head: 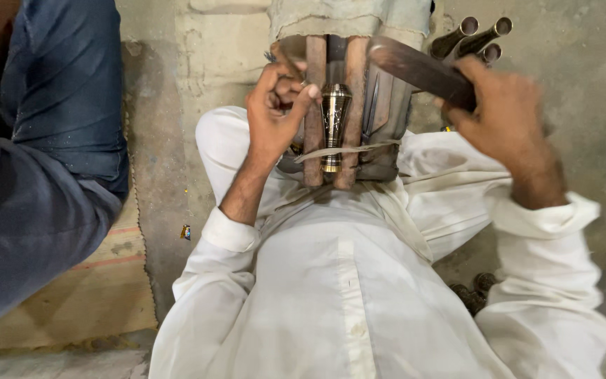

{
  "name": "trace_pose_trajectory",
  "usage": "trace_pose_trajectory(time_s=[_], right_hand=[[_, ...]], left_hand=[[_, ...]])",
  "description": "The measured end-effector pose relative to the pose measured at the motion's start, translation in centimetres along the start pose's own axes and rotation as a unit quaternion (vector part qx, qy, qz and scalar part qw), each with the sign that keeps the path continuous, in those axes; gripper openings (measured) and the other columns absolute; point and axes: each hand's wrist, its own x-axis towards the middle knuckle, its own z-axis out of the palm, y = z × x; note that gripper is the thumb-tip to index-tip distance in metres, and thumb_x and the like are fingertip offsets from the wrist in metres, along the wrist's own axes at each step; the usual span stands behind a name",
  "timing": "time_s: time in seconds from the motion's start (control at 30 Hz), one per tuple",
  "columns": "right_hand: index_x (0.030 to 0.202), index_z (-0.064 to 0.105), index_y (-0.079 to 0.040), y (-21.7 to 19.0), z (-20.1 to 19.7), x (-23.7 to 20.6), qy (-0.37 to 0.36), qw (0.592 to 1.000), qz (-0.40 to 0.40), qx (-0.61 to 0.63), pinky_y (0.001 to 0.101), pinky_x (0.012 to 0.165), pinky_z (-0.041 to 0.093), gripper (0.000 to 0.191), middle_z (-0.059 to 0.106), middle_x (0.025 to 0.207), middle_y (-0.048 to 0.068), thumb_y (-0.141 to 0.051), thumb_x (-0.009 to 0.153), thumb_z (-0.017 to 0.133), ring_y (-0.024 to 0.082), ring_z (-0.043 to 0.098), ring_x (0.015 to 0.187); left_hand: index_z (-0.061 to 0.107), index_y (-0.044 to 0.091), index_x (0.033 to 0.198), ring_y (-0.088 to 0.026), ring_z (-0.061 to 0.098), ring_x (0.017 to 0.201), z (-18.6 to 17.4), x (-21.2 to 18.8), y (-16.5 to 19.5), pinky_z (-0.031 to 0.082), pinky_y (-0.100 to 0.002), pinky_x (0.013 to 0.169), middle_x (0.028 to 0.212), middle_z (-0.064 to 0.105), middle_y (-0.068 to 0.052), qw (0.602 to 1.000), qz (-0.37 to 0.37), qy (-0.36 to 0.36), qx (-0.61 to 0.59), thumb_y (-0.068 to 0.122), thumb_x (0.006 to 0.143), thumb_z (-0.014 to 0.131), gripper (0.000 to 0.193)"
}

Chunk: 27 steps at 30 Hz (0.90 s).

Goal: The person sits cross-legged on the floor with a brass vessel clamped in a wooden fixture on their lap. They hold a small chisel against the brass surface and strike it with a wooden mallet, rotating the vessel between strikes to engrave decorative patterns, with finished brass vessels stacked nearby.

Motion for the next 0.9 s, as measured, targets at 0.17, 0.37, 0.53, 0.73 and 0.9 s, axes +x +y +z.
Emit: trace_pose_trajectory(time_s=[0.17,0.37,0.53,0.73,0.9], right_hand=[[0.124,0.061,-0.005,-0.8,8.1,-1.7,-0.028,0.893,0.089,0.44,0.0258,0.061,0.055,0.04,0.066,0.089,-0.001,-0.025,0.094,0.078,0.008,0.064,0.071],[0.12,0.061,-0.006,-2.9,15.4,-5.4,-0.04,0.773,0.138,0.617,0.0228,0.061,0.052,0.029,0.061,0.082,-0.004,-0.023,0.099,0.072,0.004,0.059,0.067],[0.118,0.061,-0.004,-4.3,16.9,-6.3,0.007,0.78,0.134,0.612,0.0218,0.061,0.048,0.026,0.061,0.085,-0.004,-0.02,0.101,0.072,0.004,0.056,0.067],[0.114,0.061,-0.003,-5.0,16.6,-5.7,0.024,0.782,0.162,0.602,0.0216,0.059,0.049,0.024,0.063,0.084,-0.003,-0.02,0.101,0.072,0.004,0.057,0.064],[0.113,0.061,-0.002,-5.2,16.2,-5.8,0.048,0.791,0.147,0.592,0.022,0.059,0.049,0.024,0.063,0.084,-0.002,-0.02,0.101,0.072,0.004,0.057,0.065]], left_hand=[[0.061,0.003,0.118,-0.013,0.076,0.088,-1.4,-0.8,1.0,0.067,-0.031,0.077,0.096,0.072,-0.008,0.989,-0.15,-0.012,-0.006,0.0,0.102,0.049,0.02],[0.058,-0.005,0.135,-0.032,0.063,0.119,1.0,-0.7,2.5,0.049,-0.045,0.104,0.125,0.063,-0.017,0.977,0.006,-0.114,0.179,0.014,0.09,0.081,0.055],[0.062,-0.001,0.127,-0.03,0.068,0.108,2.9,-0.3,2.9,0.056,-0.043,0.092,0.115,0.063,-0.013,0.963,-0.06,-0.114,0.236,0.021,0.078,0.092,0.062],[0.061,0.0,0.124,-0.034,0.066,0.1,4.7,0.0,2.6,0.058,-0.047,0.084,0.117,0.056,-0.018,0.919,-0.061,-0.118,0.372,0.024,0.073,0.095,0.066],[0.06,0.002,0.132,-0.028,0.065,0.105,3.3,-0.5,1.1,0.059,-0.044,0.089,0.118,0.057,-0.013,0.961,-0.032,-0.092,0.26,0.035,0.074,0.096,0.076]])
